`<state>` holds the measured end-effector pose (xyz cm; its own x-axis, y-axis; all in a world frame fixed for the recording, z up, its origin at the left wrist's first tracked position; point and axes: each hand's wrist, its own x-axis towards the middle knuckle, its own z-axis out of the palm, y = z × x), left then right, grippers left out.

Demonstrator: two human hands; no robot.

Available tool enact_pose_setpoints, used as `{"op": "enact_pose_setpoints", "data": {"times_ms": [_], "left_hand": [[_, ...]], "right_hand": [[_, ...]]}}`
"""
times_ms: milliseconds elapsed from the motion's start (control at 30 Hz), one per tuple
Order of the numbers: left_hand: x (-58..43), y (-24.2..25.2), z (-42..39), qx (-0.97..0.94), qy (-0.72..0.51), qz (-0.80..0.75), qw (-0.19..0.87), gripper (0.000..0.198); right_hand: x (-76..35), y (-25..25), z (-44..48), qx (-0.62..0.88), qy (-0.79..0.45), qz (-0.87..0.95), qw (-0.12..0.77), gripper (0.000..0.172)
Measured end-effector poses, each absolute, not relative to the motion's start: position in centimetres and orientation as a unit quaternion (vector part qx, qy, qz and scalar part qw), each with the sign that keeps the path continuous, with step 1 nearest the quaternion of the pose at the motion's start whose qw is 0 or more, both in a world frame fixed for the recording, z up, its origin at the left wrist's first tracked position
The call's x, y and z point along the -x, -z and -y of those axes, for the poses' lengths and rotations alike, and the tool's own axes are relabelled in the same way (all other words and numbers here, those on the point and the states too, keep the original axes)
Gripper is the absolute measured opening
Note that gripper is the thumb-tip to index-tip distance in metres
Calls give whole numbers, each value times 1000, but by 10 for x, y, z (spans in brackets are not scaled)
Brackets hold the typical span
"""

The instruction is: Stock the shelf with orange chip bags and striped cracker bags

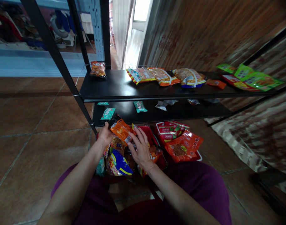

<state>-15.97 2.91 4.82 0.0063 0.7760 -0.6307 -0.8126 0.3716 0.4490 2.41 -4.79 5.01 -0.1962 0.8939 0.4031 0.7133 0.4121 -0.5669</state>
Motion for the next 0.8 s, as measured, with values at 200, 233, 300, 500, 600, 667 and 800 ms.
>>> {"op": "enact_pose_setpoints", "data": {"times_ms": [200, 233, 300, 500, 600, 667, 800], "left_hand": [[160, -47, -27, 36, -542, -431, 721, 41], [160, -47, -27, 37, -543, -428, 721, 40], [161, -47, -27, 39, -542, -431, 721, 40], [162, -62, -24, 5, -531, -408, 742, 37], [163, -73, -19, -51, -552, -371, 745, 38], [165, -79, -16, -74, -557, -362, 744, 39], [165, -81, -13, -103, -560, -355, 741, 38]], "right_hand": [[-8, -35, 55, 532, -109, 804, 242, 83], [-8, -32, 55, 532, -106, 804, 243, 83], [-10, -27, 54, 527, -98, 806, 249, 80], [-21, -28, 46, 529, -103, 799, 266, 77], [-23, -36, 46, 533, -126, 779, 307, 68], [-22, -42, 47, 529, -165, 755, 350, 62], [-16, -56, 50, 526, -351, 616, 469, 55]]}}
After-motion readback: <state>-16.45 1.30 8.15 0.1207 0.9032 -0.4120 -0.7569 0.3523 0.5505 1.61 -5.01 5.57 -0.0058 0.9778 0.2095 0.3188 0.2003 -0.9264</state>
